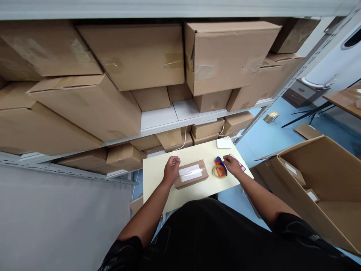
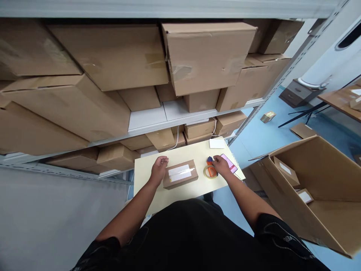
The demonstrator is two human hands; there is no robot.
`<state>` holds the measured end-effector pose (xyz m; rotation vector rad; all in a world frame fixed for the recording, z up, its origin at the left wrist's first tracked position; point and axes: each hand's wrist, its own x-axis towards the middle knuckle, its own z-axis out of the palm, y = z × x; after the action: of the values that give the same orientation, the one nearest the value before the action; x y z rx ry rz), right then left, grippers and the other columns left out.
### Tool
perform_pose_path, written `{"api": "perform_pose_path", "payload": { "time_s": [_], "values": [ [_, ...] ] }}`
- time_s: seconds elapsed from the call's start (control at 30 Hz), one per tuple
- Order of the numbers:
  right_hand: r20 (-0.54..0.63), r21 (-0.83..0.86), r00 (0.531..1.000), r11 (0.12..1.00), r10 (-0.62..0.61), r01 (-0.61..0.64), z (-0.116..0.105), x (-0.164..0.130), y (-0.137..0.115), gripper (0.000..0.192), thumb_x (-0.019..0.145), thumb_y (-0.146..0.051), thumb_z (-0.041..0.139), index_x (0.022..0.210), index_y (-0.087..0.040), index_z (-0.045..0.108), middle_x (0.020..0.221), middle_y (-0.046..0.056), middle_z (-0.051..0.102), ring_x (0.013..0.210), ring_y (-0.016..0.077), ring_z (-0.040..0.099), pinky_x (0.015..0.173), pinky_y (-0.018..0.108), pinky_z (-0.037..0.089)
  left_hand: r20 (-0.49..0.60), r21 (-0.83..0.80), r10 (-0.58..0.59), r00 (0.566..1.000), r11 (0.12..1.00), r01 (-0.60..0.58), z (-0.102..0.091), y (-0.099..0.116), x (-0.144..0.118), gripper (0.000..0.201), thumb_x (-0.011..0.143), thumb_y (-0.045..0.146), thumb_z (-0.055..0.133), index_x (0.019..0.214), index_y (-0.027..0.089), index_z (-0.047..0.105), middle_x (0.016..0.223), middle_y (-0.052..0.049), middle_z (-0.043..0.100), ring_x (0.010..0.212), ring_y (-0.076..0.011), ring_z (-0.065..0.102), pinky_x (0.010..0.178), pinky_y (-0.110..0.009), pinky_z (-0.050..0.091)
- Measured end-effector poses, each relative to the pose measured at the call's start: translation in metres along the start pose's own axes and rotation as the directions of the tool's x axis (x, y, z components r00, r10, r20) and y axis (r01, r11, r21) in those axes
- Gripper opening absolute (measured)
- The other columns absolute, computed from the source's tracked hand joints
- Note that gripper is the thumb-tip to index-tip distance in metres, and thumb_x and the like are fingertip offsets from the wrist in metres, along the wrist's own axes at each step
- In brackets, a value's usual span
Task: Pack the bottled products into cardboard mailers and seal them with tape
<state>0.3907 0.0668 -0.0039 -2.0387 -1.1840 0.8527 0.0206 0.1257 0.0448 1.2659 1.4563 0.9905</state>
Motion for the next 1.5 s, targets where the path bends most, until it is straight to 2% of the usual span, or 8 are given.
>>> {"api": "perform_pose_path", "payload": {
  "time_s": [0.17, 0.4, 0.53, 0.73, 1.0, 1.2, 1.37, 1.5],
  "values": [
    [0.02, -0.006, 1.0, 1.0, 0.023, -0.023, -0.028, 0.054, 0.021, 0.029, 0.076, -0.03, 0.059, 0.101, -0.023, 0.072, 0.101, 0.004, 0.076, 0.094, 0.0216, 0.068, 0.088, 0.033, 0.051, 0.039, 0.043, 0.009, 0.999, 0.999, -0.01, 0.056, 0.024, 0.026, 0.024, 0.087, 0.039, 0.062, 0.103, 0.022, 0.066, 0.109, -0.006, 0.073, 0.104, -0.0214, 0.068, 0.1, -0.037, 0.051],
    [0.105, -0.045, 0.992, 0.996, 0.075, -0.071, -0.066, 0.124, 0.058, 0.026, 0.077, -0.029, 0.056, 0.097, -0.023, 0.071, 0.09, 0.002, 0.075, 0.079, 0.0199, 0.067, 0.073, 0.03, 0.05, 0.067, 0.079, -0.093, 0.993, 0.993, 0.088, 0.132, 0.027, 0.06, 0.024, 0.084, 0.036, 0.063, 0.103, 0.021, 0.067, 0.103, -0.006, 0.076, 0.099, -0.0214, 0.071, 0.095, -0.037, 0.053],
    [0.136, -0.072, 0.986, 0.994, 0.094, -0.085, -0.081, 0.155, 0.076, 0.027, 0.079, -0.031, 0.058, 0.101, -0.023, 0.071, 0.094, 0.002, 0.075, 0.083, 0.0203, 0.067, 0.075, 0.029, 0.05, 0.082, 0.23, -0.159, 0.984, 0.964, 0.137, 0.173, 0.027, 0.078, 0.019, 0.083, 0.033, 0.066, 0.097, 0.021, 0.07, 0.095, -0.004, 0.076, 0.088, -0.0201, 0.071, 0.085, -0.033, 0.054],
    [0.164, -0.133, 0.973, 0.981, 0.163, -0.142, -0.078, 0.193, 0.093, 0.031, 0.083, -0.032, 0.06, 0.11, -0.022, 0.072, 0.1, 0.005, 0.074, 0.085, 0.0206, 0.067, 0.077, 0.03, 0.049, 0.217, 0.507, -0.235, 0.947, 0.857, 0.097, 0.241, 0.027, 0.116, 0.017, 0.088, 0.028, 0.064, 0.097, 0.021, 0.077, 0.095, -0.003, 0.078, 0.088, -0.0187, 0.072, 0.082, -0.028, 0.053],
    [0.183, -0.19, 0.958, 0.964, 0.22, -0.185, -0.053, 0.218, 0.098, 0.03, 0.087, -0.038, 0.064, 0.109, -0.02, 0.074, 0.096, 0.007, 0.075, 0.088, 0.0224, 0.068, 0.077, 0.03, 0.048, 0.288, 0.65, -0.314, 0.905, 0.758, 0.056, 0.327, 0.006, 0.163, 0.011, 0.086, 0.03, 0.069, 0.088, 0.021, 0.076, 0.099, -0.006, 0.079, 0.095, -0.0226, 0.071, 0.084, -0.03, 0.051],
    [0.141, -0.202, 0.968, 0.964, 0.206, -0.175, -0.046, 0.222, 0.101, 0.027, 0.088, -0.034, 0.062, 0.109, -0.02, 0.072, 0.097, 0.008, 0.075, 0.09, 0.0226, 0.068, 0.076, 0.029, 0.046, 0.215, 0.691, -0.337, 0.917, 0.716, 0.101, 0.356, -0.01, 0.173, 0.014, 0.084, 0.037, 0.072, 0.084, 0.023, 0.07, 0.095, -0.006, 0.077, 0.091, -0.0231, 0.069, 0.078, -0.031, 0.049],
    [0.102, -0.207, 0.972, 0.96, 0.213, -0.189, -0.046, 0.224, 0.099, 0.018, 0.087, -0.033, 0.062, 0.098, -0.021, 0.069, 0.086, 0.005, 0.072, 0.077, 0.0201, 0.063, 0.067, 0.028, 0.04, 0.15, 0.674, -0.347, 0.926, 0.721, 0.161, 0.36, -0.019, 0.176, 0.012, 0.081, 0.03, 0.075, 0.086, 0.023, 0.067, 0.093, -0.003, 0.076, 0.086, -0.0206, 0.069, 0.076, -0.03, 0.049],
    [0.118, -0.206, 0.964, 0.956, 0.237, -0.21, -0.048, 0.223, 0.093, 0.012, 0.087, -0.031, 0.059, 0.087, -0.022, 0.066, 0.081, 0.004, 0.069, 0.072, 0.0192, 0.058, 0.063, 0.028, 0.036, 0.163, 0.646, -0.351, 0.922, 0.744, 0.169, 0.357, -0.022, 0.176, 0.006, 0.081, 0.026, 0.073, 0.083, 0.022, 0.069, 0.09, -0.003, 0.077, 0.083, -0.0189, 0.07, 0.075, -0.028, 0.05]
  ]
}}
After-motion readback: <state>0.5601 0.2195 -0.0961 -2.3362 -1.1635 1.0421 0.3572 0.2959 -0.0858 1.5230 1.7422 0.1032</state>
